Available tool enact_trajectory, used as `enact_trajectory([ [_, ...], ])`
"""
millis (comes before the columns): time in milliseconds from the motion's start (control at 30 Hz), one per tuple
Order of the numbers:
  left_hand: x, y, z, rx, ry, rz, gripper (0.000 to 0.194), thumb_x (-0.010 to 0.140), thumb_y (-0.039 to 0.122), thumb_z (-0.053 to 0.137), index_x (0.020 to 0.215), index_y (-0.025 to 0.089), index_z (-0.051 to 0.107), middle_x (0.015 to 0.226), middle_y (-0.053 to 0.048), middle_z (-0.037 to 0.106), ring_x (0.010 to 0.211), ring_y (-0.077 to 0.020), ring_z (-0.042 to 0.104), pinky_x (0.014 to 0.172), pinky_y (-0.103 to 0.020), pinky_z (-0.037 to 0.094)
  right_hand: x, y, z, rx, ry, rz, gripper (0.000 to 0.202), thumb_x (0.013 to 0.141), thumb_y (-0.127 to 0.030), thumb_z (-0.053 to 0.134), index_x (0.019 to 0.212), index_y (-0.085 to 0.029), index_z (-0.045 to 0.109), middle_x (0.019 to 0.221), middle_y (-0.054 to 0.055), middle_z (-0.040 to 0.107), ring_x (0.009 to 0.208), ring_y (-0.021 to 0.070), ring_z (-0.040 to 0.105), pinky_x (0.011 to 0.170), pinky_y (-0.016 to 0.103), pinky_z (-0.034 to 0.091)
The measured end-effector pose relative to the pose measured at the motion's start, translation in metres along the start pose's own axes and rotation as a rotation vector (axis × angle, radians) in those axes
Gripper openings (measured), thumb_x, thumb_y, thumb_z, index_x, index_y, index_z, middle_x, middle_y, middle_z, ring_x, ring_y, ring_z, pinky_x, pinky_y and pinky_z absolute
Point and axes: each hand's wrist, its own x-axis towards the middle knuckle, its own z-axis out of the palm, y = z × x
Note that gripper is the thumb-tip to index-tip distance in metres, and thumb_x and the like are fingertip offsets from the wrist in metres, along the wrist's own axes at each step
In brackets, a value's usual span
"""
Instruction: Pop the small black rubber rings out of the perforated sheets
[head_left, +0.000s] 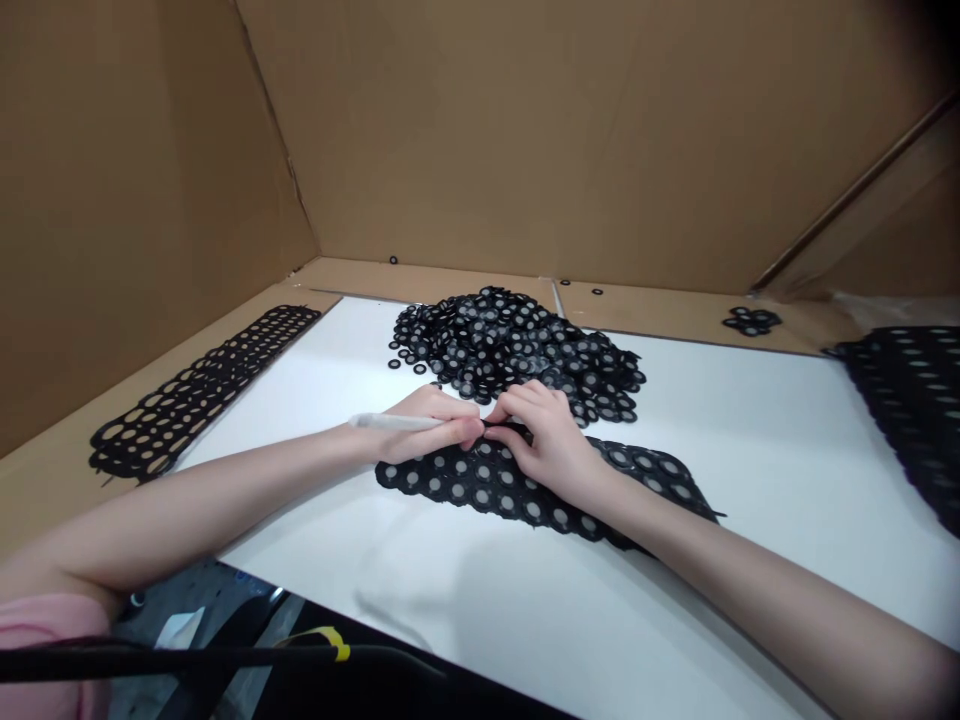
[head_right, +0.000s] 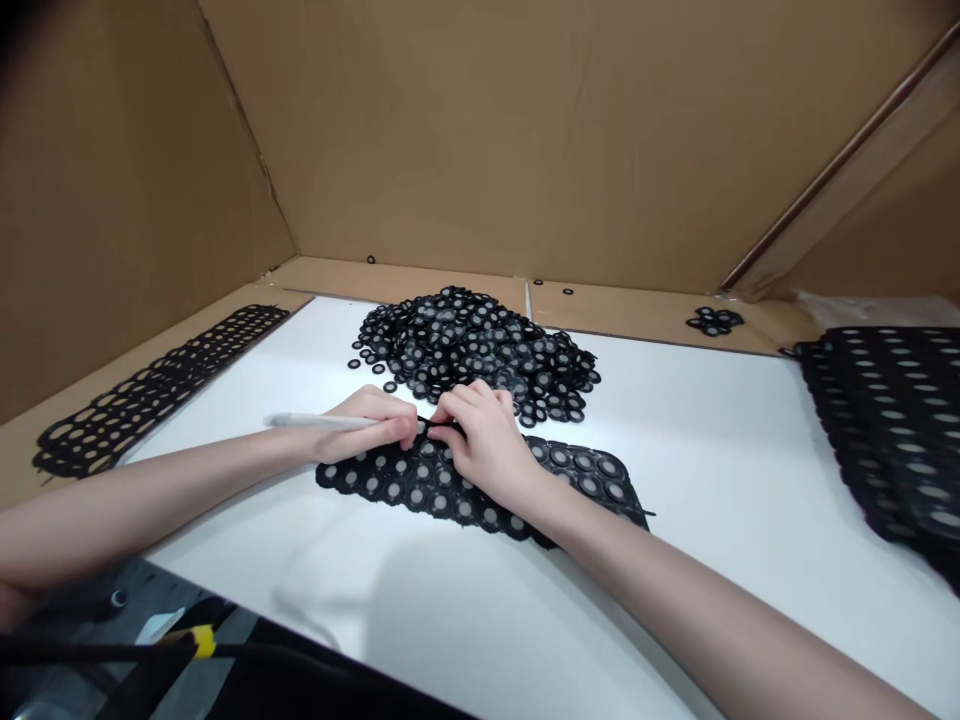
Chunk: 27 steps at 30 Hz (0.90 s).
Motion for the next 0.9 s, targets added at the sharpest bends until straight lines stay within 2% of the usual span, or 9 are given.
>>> enact_trajectory([
  [200, 0.0027, 0.0029, 0.0004, 0.070, -0.063, -0.009, 0.041, 0.098, 0.033, 0.033, 0.062, 0.016, 0.044, 0.058, 0.003, 0.047, 0.054, -0.0090, 0.043, 0.059, -0.023, 0.034, 0.0013, -0.0004, 0.0002, -0.003, -0.013, -0.014, 0.013, 0.088, -0.017, 0.052, 0.075, -0.020, 0.051, 0.080, 0.002, 0.060, 0.086, 0.0199, 0.049, 0.076, 0.034, 0.030],
  [667, 0.0075, 0.0029, -0.0018, 0.017, -0.126, -0.038, 0.044, 0.097, 0.034, 0.035, 0.058, 0.015, 0.042, 0.053, 0.003, 0.042, 0.051, -0.0079, 0.040, 0.056, -0.024, 0.032, 0.0017, -0.0023, -0.0007, 0.014, -0.027, 0.009, 0.014, 0.086, -0.012, 0.051, 0.073, -0.019, 0.049, 0.081, 0.002, 0.059, 0.088, 0.0205, 0.049, 0.078, 0.036, 0.030],
  [767, 0.0059, 0.0028, -0.0024, 0.013, -0.121, -0.066, 0.044, 0.096, 0.036, 0.038, 0.057, 0.015, 0.041, 0.051, 0.004, 0.038, 0.049, -0.0076, 0.036, 0.053, -0.024, 0.029, 0.0011, -0.0010, 0.0000, 0.008, -0.020, 0.005, 0.014, 0.085, -0.012, 0.051, 0.073, -0.019, 0.049, 0.081, 0.002, 0.059, 0.088, 0.0201, 0.049, 0.079, 0.036, 0.030],
  [833, 0.0040, 0.0014, -0.0024, -0.054, -0.096, -0.098, 0.043, 0.092, 0.040, 0.045, 0.057, 0.015, 0.044, 0.053, 0.004, 0.039, 0.051, -0.0077, 0.037, 0.052, -0.024, 0.028, 0.0009, -0.0004, 0.0002, 0.004, -0.016, 0.006, 0.013, 0.085, -0.013, 0.052, 0.074, -0.020, 0.049, 0.081, 0.002, 0.060, 0.088, 0.0201, 0.050, 0.079, 0.036, 0.030],
  [900, 0.0025, -0.0012, -0.0014, -0.170, -0.050, -0.107, 0.045, 0.090, 0.048, 0.047, 0.062, 0.014, 0.054, 0.055, 0.002, 0.044, 0.055, -0.0092, 0.041, 0.054, -0.024, 0.030, 0.0009, -0.0004, 0.0001, 0.004, -0.011, 0.012, 0.012, 0.085, -0.013, 0.054, 0.075, -0.020, 0.050, 0.081, 0.002, 0.061, 0.089, 0.0201, 0.050, 0.079, 0.036, 0.030],
])
